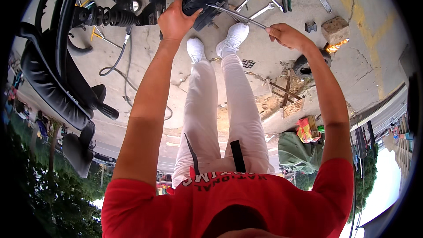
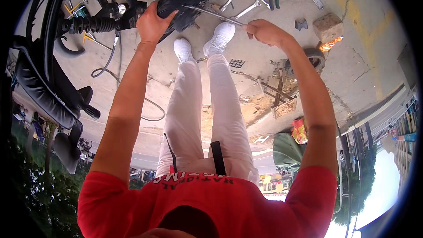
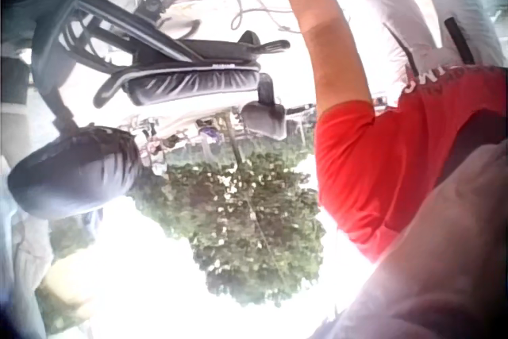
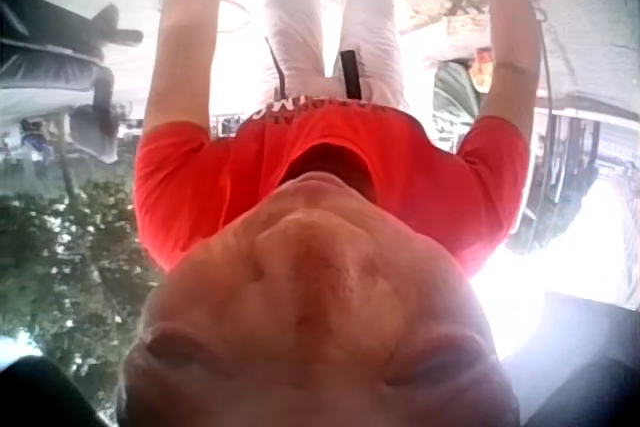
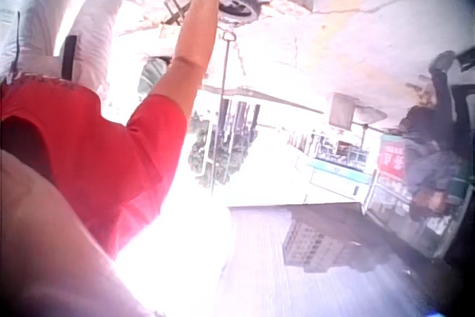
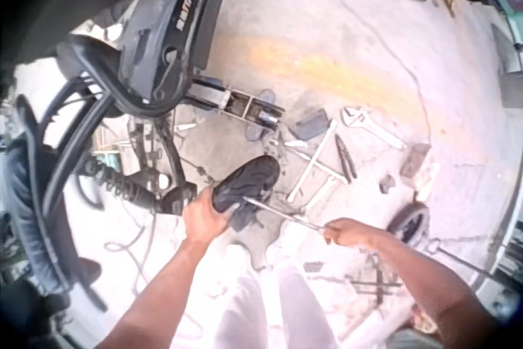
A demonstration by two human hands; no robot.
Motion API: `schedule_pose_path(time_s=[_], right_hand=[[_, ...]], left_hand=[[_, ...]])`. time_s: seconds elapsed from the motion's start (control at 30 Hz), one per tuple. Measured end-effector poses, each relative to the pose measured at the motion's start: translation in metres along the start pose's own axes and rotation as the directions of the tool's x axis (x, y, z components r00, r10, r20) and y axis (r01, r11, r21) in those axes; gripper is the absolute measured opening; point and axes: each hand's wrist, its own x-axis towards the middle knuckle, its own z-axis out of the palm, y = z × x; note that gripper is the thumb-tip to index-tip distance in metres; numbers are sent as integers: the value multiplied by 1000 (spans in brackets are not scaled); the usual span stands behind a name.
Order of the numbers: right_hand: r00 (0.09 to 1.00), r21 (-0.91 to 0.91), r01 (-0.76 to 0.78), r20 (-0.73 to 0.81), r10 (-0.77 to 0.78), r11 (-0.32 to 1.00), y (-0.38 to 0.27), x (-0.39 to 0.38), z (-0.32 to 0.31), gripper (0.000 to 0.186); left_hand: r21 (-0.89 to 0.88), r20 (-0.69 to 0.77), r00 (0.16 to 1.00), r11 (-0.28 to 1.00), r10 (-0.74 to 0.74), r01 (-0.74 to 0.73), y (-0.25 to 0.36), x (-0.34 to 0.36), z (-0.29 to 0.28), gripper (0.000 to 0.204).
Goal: The person removes a moped tire using a tire lever, then inflates it with an air hose and valve cap. The tire is handled on the ground in an outdoor workshop area.
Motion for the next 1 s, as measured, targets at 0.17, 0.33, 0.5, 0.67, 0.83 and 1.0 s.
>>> schedule_pose_path(time_s=[0.17, 0.33, 0.5, 0.67, 0.83, 1.0], right_hand=[[916, 459, 313, -378, -136, 832, 42, 53, 186, 44], [995, 914, 72, -96, 41, 399, -24, 27, 304, 35], [865, 658, 434, -494, -82, 616, -25, 0, 334, 31], [843, 466, 458, -498, -203, 757, -36, -7, 314, 41], [761, 442, 558, -609, -222, 702, -46, 0, 324, 40], [816, 469, 480, -549, -180, 742, -54, -2, 327, 39]], left_hand=[[16, 33, 997, 997, 74, -75, -1, 17, -1, 61], [-201, 280, 957, 980, 68, -11, -25, 28, -10, 85], [-378, 391, 920, 915, 19, 142, -52, 20, -23, 86], [-62, 398, 917, 998, -7, 34, -68, 4, -29, 71], [-32, 333, 943, 999, -14, 26, -54, 1, -30, 64], [-23, 248, 969, 1000, 17, -12, -62, -3, -23, 57]])
